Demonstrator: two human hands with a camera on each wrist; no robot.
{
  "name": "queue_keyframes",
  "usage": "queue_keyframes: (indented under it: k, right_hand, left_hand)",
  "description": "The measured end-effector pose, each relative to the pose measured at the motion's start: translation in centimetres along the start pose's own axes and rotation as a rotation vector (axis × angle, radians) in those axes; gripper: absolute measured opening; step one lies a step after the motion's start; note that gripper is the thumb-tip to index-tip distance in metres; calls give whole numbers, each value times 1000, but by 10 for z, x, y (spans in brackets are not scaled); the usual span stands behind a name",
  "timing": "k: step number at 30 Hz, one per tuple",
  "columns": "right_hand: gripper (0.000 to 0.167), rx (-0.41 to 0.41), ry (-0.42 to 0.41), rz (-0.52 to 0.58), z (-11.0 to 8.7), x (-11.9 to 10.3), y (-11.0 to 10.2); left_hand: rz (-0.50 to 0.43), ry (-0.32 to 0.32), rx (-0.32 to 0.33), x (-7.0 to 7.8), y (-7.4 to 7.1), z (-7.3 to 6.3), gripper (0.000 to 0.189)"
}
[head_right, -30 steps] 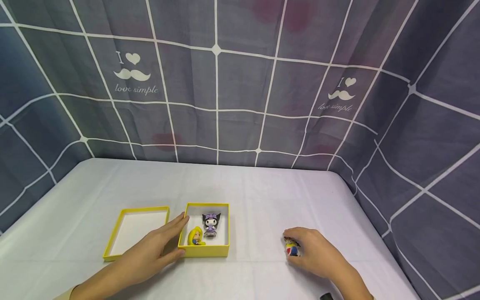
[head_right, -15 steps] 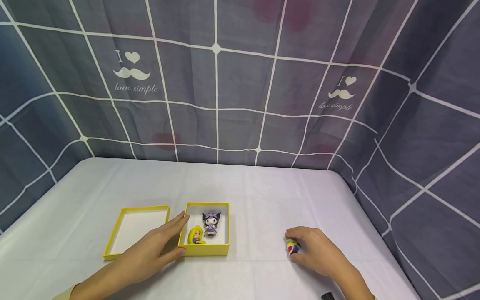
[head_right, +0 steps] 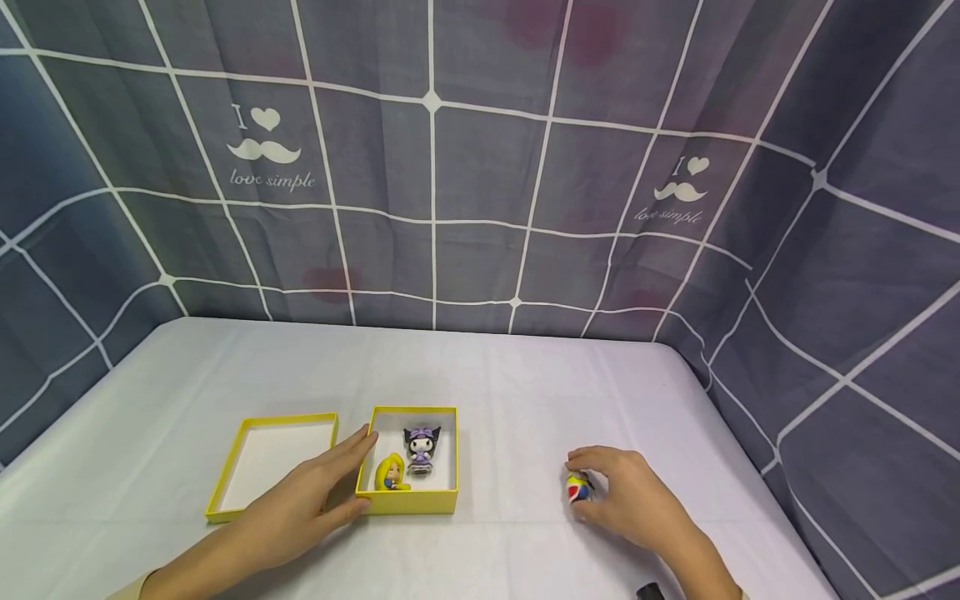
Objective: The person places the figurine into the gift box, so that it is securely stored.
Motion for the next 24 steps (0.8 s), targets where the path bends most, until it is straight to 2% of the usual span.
queue_keyframes:
  k: [5, 9, 18, 24]
  right_hand:
    - [45, 50, -40, 23, 6, -8, -2]
    - [44, 72, -89, 30, 15, -17, -3]
    - [40, 89, -166, 55, 33, -39, -5]
    - [38, 100, -184, 61, 40, -50, -6]
  left_hand:
    - [3, 23, 11, 1, -1, 0, 77]
    - [6, 13, 6, 2, -1, -1, 77]
    - [20, 2, 13, 0, -1, -2, 79]
    - [22, -2, 0, 1, 0, -1, 79]
Point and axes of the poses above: each hand's wrist, its own z-axis towards the middle knuckle, its own y-axis out of the palm, x = y × z, the point moved 5 cm from there along z, towards the middle knuckle, and after that the axes turned 5 degrees about x, right-handed, at the moved point
